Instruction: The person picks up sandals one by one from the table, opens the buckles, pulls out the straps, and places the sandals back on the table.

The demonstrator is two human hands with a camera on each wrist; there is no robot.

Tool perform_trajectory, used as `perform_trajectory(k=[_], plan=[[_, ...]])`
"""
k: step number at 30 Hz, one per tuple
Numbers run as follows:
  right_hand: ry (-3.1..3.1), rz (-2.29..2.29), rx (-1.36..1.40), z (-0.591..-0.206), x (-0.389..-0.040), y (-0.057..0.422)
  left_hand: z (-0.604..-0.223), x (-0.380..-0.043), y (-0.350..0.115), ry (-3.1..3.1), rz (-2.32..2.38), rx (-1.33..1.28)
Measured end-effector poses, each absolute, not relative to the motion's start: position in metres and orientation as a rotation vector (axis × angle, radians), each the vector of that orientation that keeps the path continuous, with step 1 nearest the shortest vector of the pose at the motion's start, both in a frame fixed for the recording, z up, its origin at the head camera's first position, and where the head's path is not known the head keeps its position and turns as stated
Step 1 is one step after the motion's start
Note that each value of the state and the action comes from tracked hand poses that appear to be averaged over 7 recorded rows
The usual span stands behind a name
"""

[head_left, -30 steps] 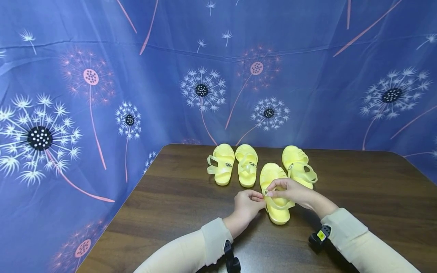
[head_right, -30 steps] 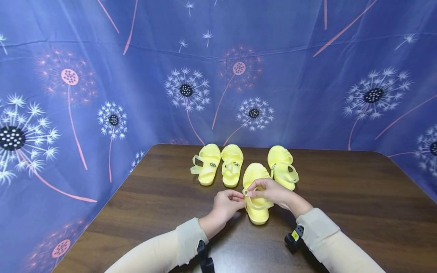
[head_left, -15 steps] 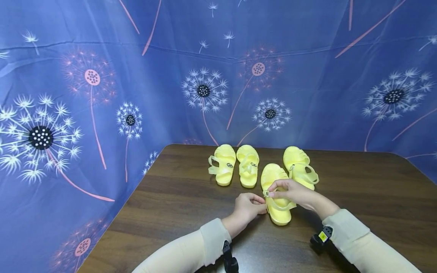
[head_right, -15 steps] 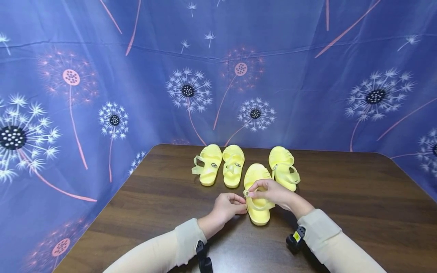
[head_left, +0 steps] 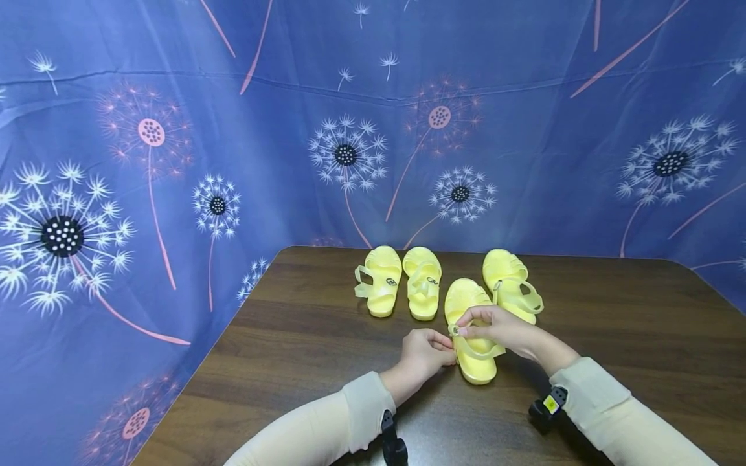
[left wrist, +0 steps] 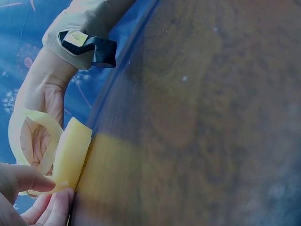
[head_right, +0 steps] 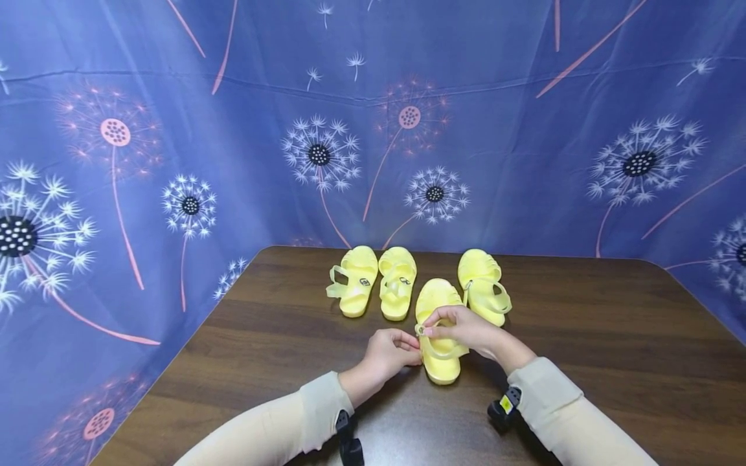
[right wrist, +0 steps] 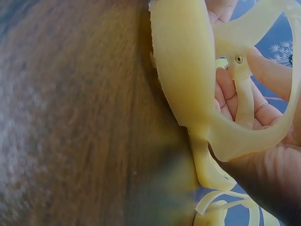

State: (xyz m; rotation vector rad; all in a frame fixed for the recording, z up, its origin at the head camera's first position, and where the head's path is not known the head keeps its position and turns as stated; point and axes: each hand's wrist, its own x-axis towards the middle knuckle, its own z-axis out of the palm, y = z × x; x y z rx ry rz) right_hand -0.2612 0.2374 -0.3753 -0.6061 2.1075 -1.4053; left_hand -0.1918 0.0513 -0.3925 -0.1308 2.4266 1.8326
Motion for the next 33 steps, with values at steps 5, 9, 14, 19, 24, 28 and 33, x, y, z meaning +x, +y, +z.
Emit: perform_trajectory(k=[5, 9, 14, 19, 24, 28, 33], plan=[[2.097, -1.412, -0.61, -0.3761, -0.2623, 0.2374, -0.3939, -0.1919, 0.0515, 2.439, 1.846, -0.137], [2.08, -1.425, -0.617, -0.3762, -0.2611, 0.2366, -0.3955, -0.1917, 0.0509, 2.446, 1.862, -0.13], [2.07, -1.439, -0.639, -0.3763, -0.2585, 0.2368, -0.3965, -0.1903, 0.0505, 2.412, 1.904, -0.136], [2.068, -1.446, -0.656, -0.3751, -0.2577, 0.2374, -0.3939, -0.1884, 0.051, 2.418, 1.93, -0.119], [2.067, -1.439, -0.652, -0.3765, -0.2579, 0.2391, -0.3911, -0.1863, 0.0518, 2.439, 1.932, -0.1], [2.063, -1.432, -0.636, -0.3776, -0.259, 0.2408, -0.3899, -0.1874, 0.0525, 2.482, 1.888, -0.105], [2.051, -1.43, -0.648, -0.377, -0.2602, 0.2405, -0.3887, -0.1895, 0.0524, 2.507, 1.859, -0.104]])
